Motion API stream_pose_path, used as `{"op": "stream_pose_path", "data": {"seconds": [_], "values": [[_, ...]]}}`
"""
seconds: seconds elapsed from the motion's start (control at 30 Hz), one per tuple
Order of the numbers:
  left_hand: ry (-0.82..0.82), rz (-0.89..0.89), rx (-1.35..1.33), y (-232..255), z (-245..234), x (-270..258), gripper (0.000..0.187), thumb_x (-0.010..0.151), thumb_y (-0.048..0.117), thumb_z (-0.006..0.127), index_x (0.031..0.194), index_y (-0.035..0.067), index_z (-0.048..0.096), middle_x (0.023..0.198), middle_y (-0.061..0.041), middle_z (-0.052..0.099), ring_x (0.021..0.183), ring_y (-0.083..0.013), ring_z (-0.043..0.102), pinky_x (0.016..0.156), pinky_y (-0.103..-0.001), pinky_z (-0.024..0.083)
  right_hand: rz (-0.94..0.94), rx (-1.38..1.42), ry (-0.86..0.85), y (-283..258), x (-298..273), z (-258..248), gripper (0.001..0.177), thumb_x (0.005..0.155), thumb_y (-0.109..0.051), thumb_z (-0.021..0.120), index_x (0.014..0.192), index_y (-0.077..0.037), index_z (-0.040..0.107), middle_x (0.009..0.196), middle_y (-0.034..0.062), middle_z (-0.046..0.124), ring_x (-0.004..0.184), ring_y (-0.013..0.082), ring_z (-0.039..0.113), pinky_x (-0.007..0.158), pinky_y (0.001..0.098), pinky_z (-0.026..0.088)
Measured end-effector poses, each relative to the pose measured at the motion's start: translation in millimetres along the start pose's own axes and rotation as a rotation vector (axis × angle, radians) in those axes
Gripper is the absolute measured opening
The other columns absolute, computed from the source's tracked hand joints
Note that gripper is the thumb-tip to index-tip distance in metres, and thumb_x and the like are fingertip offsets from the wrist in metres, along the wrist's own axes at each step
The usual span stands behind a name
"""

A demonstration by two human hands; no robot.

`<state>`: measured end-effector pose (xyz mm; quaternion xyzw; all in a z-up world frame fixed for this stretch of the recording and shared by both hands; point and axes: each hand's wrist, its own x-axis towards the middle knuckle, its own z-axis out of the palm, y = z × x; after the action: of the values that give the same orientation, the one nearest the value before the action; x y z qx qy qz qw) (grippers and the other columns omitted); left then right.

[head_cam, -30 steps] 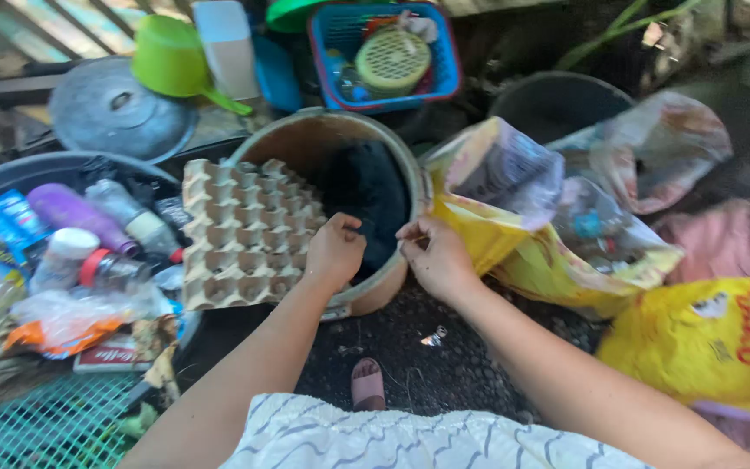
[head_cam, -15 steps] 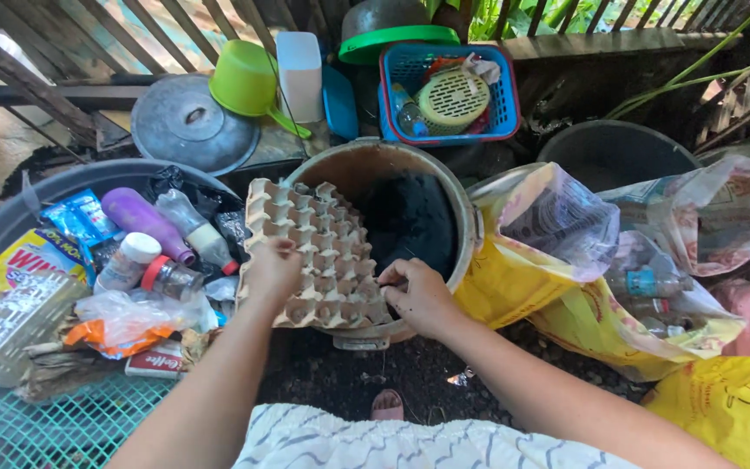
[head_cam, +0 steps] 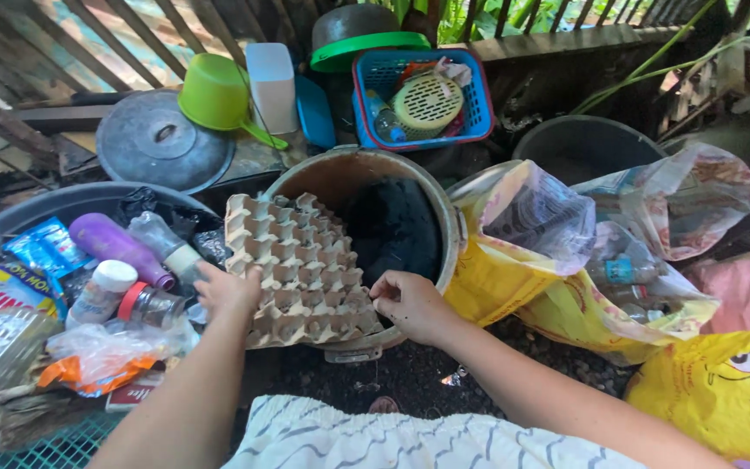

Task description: The recorder is sorting through various recyclable materials, including plastic bottles, jars, and egg cartons, and placing them into different bags and containers.

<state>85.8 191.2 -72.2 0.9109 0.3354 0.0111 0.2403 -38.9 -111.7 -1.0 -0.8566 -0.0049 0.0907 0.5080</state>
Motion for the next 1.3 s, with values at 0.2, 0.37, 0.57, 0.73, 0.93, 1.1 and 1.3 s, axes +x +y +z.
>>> {"op": "stream_pose_path", "data": {"seconds": [0.2,0.37,0.57,0.73,0.93,1.1,1.3], "values": [[-0.183,-0.011,0.176,25,-11,-53,0.117,0.079,0.055,0.083,0.164,0.015,0.014,0.157,-0.015,0.04,0.142,-0.036,0.04,0.114,-0.06,0.032,0.053,0.024,-0.047,9,-3,-9,0.016,0.086,-0.013,0.073,0.099,-0.004,0.071,0.085,0.0042,0.073,0.081,0.0126,0.069,0.076,0.0283,0.055],[-0.145,-0.012,0.224,52,-23,-68,0.104,0.073,0.048,0.088,0.155,0.01,0.037,0.147,-0.012,0.054,0.14,-0.03,0.049,0.109,-0.055,0.042,0.115,0.014,-0.055,-11,-9,-19,0.017,0.086,-0.013,0.073,0.1,-0.005,0.071,0.088,0.0039,0.072,0.084,0.0135,0.068,0.077,0.0294,0.055],[-0.214,0.142,0.197,95,-58,-90,0.067,0.072,0.04,0.085,0.133,0.029,0.06,0.132,-0.01,0.059,0.127,-0.0321,0.057,0.099,-0.05,0.05,0.098,0.024,-0.081,10,0,-13,0.017,0.086,-0.012,0.073,0.101,-0.004,0.071,0.088,0.0046,0.074,0.085,0.0139,0.069,0.079,0.0295,0.056],[-0.123,0.393,-0.008,112,-93,-88,0.062,0.072,0.04,0.083,0.125,0.018,0.059,0.116,-0.016,0.069,0.107,-0.0397,0.067,0.089,-0.052,0.054,0.061,0.011,-0.046,8,13,-24,0.018,0.085,-0.013,0.075,0.1,-0.005,0.073,0.088,0.0034,0.075,0.083,0.0132,0.069,0.077,0.0293,0.056],[0.041,0.61,-0.241,110,-139,-62,0.055,0.075,0.033,0.08,0.123,0.013,0.064,0.105,-0.019,0.074,0.097,-0.0391,0.071,0.085,-0.049,0.055,0.123,0.134,0.013,6,42,-47,0.015,0.089,-0.011,0.071,0.103,-0.005,0.072,0.084,0.0031,0.072,0.077,0.0125,0.068,0.072,0.0281,0.055],[-0.084,0.673,-0.52,114,-172,-52,0.057,0.075,0.024,0.083,0.127,0.008,0.065,0.099,-0.011,0.078,0.084,-0.022,0.075,0.079,-0.035,0.058,0.107,0.153,0.132,6,64,-72,0.017,0.09,-0.009,0.07,0.106,-0.005,0.072,0.083,0.0031,0.072,0.075,0.012,0.067,0.07,0.0282,0.054],[-0.26,0.671,-0.962,126,-185,-48,0.048,0.082,0.007,0.083,0.124,0.002,0.061,0.105,-0.007,0.074,0.086,-0.0125,0.07,0.073,-0.027,0.057,0.158,0.273,0.267,-13,67,-109,0.015,0.096,-0.016,0.066,0.106,-0.006,0.069,0.089,0.0004,0.07,0.075,0.01,0.067,0.066,0.0252,0.051]]}}
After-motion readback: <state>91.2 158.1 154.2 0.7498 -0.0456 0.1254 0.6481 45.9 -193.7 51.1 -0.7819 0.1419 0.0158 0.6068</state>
